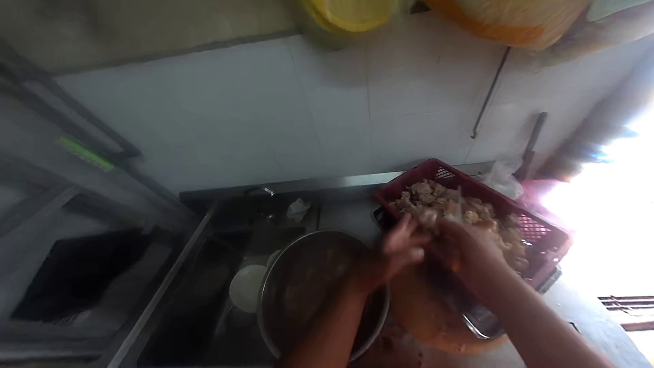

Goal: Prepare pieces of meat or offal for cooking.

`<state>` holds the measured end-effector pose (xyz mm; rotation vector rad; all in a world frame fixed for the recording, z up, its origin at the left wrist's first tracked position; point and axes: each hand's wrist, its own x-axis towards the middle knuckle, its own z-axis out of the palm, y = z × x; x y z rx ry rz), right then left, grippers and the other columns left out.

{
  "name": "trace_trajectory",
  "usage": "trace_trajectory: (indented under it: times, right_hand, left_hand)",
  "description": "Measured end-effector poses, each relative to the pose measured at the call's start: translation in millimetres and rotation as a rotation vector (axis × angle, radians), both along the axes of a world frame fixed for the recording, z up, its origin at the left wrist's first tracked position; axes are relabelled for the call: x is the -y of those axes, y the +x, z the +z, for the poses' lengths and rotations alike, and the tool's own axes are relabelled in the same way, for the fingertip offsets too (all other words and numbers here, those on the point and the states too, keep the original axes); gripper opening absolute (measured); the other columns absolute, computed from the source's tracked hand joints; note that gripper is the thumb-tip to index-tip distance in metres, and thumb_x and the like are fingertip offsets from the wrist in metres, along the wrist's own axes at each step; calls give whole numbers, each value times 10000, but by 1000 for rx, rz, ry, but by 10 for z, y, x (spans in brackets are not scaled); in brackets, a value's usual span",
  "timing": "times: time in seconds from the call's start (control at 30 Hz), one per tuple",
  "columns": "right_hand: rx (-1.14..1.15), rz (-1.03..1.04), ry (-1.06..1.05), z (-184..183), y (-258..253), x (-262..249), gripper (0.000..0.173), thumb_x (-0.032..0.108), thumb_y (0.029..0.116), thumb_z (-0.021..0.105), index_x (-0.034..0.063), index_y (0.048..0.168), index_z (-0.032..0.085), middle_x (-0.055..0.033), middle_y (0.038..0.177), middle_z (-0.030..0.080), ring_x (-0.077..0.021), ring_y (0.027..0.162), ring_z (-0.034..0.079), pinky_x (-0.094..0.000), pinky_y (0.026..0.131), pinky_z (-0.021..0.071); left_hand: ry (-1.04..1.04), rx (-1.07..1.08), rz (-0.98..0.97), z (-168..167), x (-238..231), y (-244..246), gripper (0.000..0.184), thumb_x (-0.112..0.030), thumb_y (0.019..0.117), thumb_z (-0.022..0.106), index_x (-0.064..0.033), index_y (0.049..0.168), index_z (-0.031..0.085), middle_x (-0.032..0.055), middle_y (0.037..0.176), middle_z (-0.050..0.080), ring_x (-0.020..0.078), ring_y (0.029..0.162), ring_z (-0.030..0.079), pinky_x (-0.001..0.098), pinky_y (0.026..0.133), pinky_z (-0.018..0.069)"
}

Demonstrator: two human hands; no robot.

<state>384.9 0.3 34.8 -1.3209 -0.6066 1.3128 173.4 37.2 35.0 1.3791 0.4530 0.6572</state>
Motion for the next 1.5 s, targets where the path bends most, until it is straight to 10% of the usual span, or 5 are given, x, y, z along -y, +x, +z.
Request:
trace_trajectory:
  times: [0.3,0.47,0.67,0.83,1.5]
  right_hand:
    - [397,100,32,-351,-86,795,303,372,1044,536,149,1188,682,-20,652,522,-144,465,471,-332,413,451]
    - [306,314,-103,-770,-460,1496,238,218,1061,532,74,1192,669,-23,690,575,-131,496,506,-328,446,468]
    - [473,408,-59,-874,-636,1507,231,247,1050,576,111,1182,708,-41,740,625,-156,534,556,-361,492,513]
    - [709,504,71,-697,-920,1291,216,333,1020,629,174,1130,725,8,814,682,-106,654,619,-343,606,552]
    - [1093,875,146,-403,-994,1178,528,605,1071,329,192,957,638,-27,661,588,-226,638,644,-517,570,535]
  left_hand:
    - [251,-814,283,-776,-580,-1268,419,-287,1001,641,-114,1382,614,95,1396,608,213,1271,598,438,1087,498]
    - [357,-1286,174,-1777,-132,-1500,658,-364,892,736,-287,1506,513,137,1581,420,362,1449,395,601,1163,357]
    - [-203,-543,614,-1636,83,-1484,413,-295,1007,645,-125,1383,627,101,1166,703,198,974,703,374,836,609]
    - [-626,97,403,-1059,467,-1420,457,-161,1029,374,-23,1449,489,170,1424,545,326,1233,594,518,1014,527]
    - [-198,-143,155,-655,1004,-1141,489,-115,894,649,-50,1354,498,76,1180,626,161,975,656,331,802,589]
